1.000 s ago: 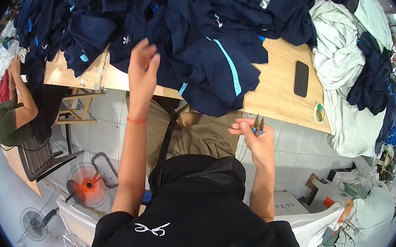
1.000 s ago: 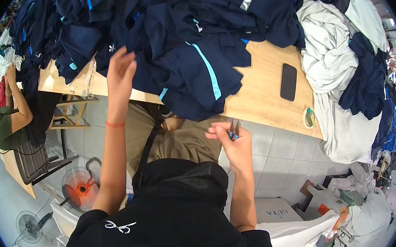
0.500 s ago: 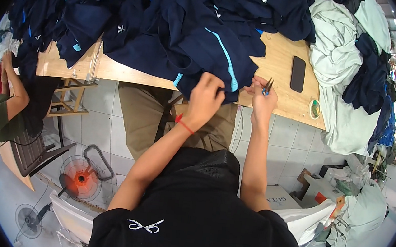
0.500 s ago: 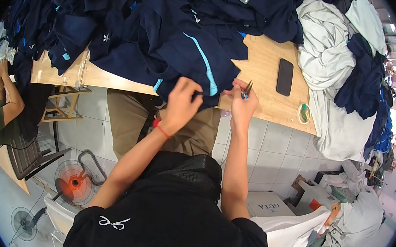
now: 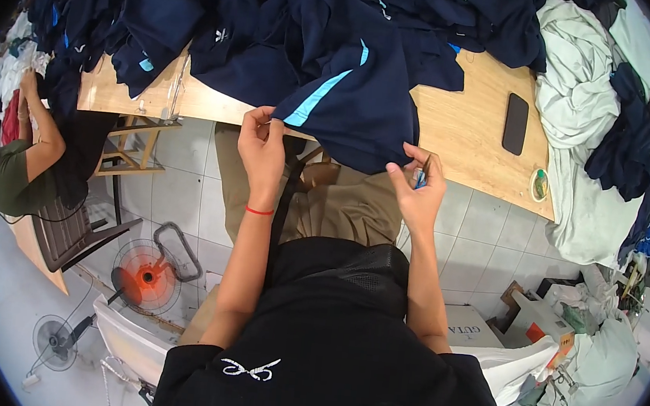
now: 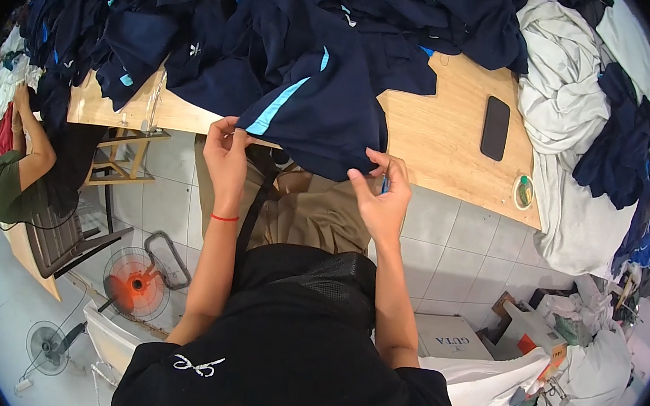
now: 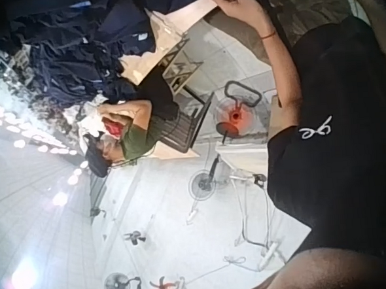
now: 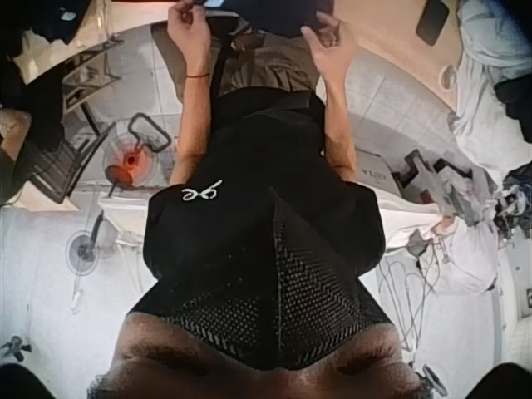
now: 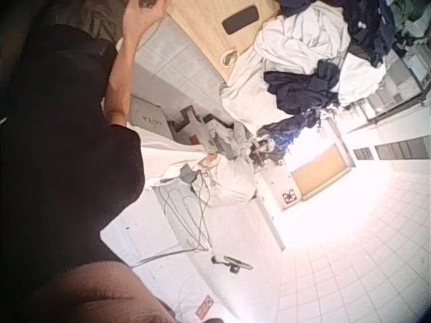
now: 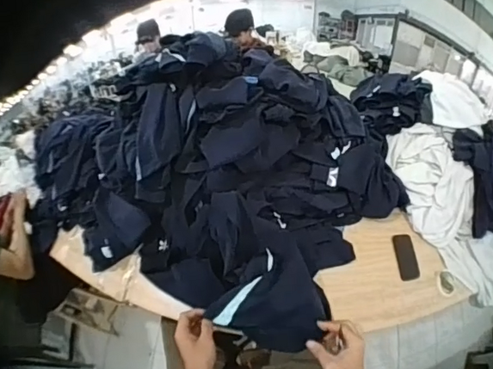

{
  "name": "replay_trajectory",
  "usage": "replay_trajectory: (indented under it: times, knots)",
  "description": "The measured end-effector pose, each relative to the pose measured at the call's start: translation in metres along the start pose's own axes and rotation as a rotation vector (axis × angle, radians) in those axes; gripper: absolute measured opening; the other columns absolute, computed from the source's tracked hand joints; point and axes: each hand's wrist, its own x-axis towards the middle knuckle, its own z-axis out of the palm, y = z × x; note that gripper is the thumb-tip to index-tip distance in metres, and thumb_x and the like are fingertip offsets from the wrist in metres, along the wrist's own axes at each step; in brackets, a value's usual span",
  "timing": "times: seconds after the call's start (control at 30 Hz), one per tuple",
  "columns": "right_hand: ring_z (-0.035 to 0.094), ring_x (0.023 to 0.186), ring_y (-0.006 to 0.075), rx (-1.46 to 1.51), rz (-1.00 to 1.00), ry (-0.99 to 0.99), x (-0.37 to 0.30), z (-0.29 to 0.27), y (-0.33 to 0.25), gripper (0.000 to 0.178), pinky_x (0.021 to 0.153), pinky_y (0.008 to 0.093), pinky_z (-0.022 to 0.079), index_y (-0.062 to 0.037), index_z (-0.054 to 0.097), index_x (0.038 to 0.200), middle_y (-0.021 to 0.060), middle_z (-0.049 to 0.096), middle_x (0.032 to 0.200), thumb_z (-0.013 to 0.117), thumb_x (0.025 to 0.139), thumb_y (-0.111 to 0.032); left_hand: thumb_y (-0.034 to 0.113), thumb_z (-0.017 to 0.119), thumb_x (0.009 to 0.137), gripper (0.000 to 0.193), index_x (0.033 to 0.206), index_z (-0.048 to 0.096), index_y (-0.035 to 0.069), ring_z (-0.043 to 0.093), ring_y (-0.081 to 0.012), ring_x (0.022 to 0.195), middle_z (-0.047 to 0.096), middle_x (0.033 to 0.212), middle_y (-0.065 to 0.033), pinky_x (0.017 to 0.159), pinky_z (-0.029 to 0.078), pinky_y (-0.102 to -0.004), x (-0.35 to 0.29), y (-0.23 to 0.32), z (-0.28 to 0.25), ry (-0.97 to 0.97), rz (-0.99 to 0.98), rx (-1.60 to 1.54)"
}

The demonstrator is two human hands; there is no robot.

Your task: Trimming excess threads from navy blue garments using a pair of thread snips.

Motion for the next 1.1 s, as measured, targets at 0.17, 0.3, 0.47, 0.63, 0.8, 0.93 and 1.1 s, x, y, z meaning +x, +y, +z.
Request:
replay_trajectory:
  times: [0.17, 0.3, 0.47, 0.63, 0.8, 0.93, 1.1]
  knots:
    - [0.059, 0.085, 0.0166, -0.208, -0.029, 0.126, 0.007, 0.011, 0.008, 0.039, 0.081, 0.0308, 0.052, -0.0003, 0.076, 0.118, 0.0086, 0.067, 0.108, 0.085, 0.08, 0.002, -0.006, 0.065, 0.097, 0.026, 0.122, 0.066, -0.002, 0.069, -0.0146, 0.099, 0.071, 0.11, -0.0078, 0.083, 0.055, -0.0254, -0.008, 0.012, 0.009, 0.035, 0.128, 0.062]
    - [0.063, 0.082, 0.0182, -0.237, -0.012, 0.151, 0.012, 0.006, 0.031, 0.02, 0.082, 0.0317, 0.053, 0.0018, 0.077, 0.108, 0.009, 0.068, 0.104, 0.079, 0.088, 0.002, -0.01, 0.068, 0.09, 0.028, 0.117, 0.074, -0.002, 0.072, -0.0185, 0.096, 0.074, 0.114, -0.0105, 0.082, 0.058, -0.029, -0.013, 0.018, 0.001, 0.013, 0.438, 0.236]
    - [0.057, 0.073, 0.0119, 0.579, 0.42, 0.185, 0.024, -0.015, 0.014, 0.016, 0.06, 0.0274, 0.045, -0.0014, 0.073, 0.116, 0.0017, 0.066, 0.09, 0.066, 0.101, -0.002, -0.002, 0.061, 0.1, 0.024, 0.12, 0.074, -0.002, 0.075, -0.0205, 0.097, 0.078, 0.117, -0.0114, 0.087, 0.061, -0.0345, -0.018, 0.043, -0.015, -0.285, -0.243, -0.325]
    - [0.039, 0.052, 0.0094, 1.452, 0.704, -0.142, 0.047, -0.048, 0.019, 0.024, 0.043, 0.0247, 0.03, -0.0065, 0.069, 0.127, -0.0011, 0.065, 0.085, 0.059, 0.106, -0.008, 0.023, 0.06, 0.106, 0.024, 0.111, 0.074, 0.005, 0.073, -0.0218, 0.105, 0.078, 0.111, -0.007, 0.096, 0.059, -0.0396, 0.001, 0.05, -0.025, -0.345, -0.801, -1.02]
    - [0.044, 0.054, 0.0084, 1.275, 0.625, -0.042, 0.047, -0.049, -0.002, 0.037, 0.042, 0.023, 0.031, -0.0028, 0.062, 0.143, 0.0013, 0.067, 0.086, 0.053, 0.108, -0.007, 0.03, 0.058, 0.103, 0.024, 0.101, 0.07, 0.009, 0.071, -0.0195, 0.1, 0.075, 0.102, -0.0037, 0.097, 0.055, -0.0398, -0.002, 0.049, -0.023, -0.283, -0.635, -0.891]
    - [0.053, 0.058, 0.0076, 1.25, 0.444, -0.136, 0.038, -0.047, -0.009, 0.027, 0.043, 0.0232, 0.035, -0.0002, 0.063, 0.133, 0.0037, 0.071, 0.09, 0.057, 0.107, -0.006, 0.026, 0.055, 0.103, 0.022, 0.086, 0.056, 0.011, 0.065, -0.0156, 0.09, 0.066, 0.087, -0.0015, 0.091, 0.052, -0.0352, -0.001, 0.045, -0.026, -0.467, -0.48, -0.915]
    - [0.051, 0.056, 0.0064, 1.212, 0.516, -0.055, 0.036, -0.045, -0.011, 0.023, 0.042, 0.022, 0.034, -0.0035, 0.063, 0.131, 0.0028, 0.066, 0.081, 0.058, 0.111, -0.012, 0.025, 0.054, 0.103, 0.022, 0.087, 0.057, 0.011, 0.065, -0.0167, 0.092, 0.066, 0.088, -0.0028, 0.092, 0.051, -0.0353, -0.006, 0.05, -0.029, -0.448, -0.457, -0.892]
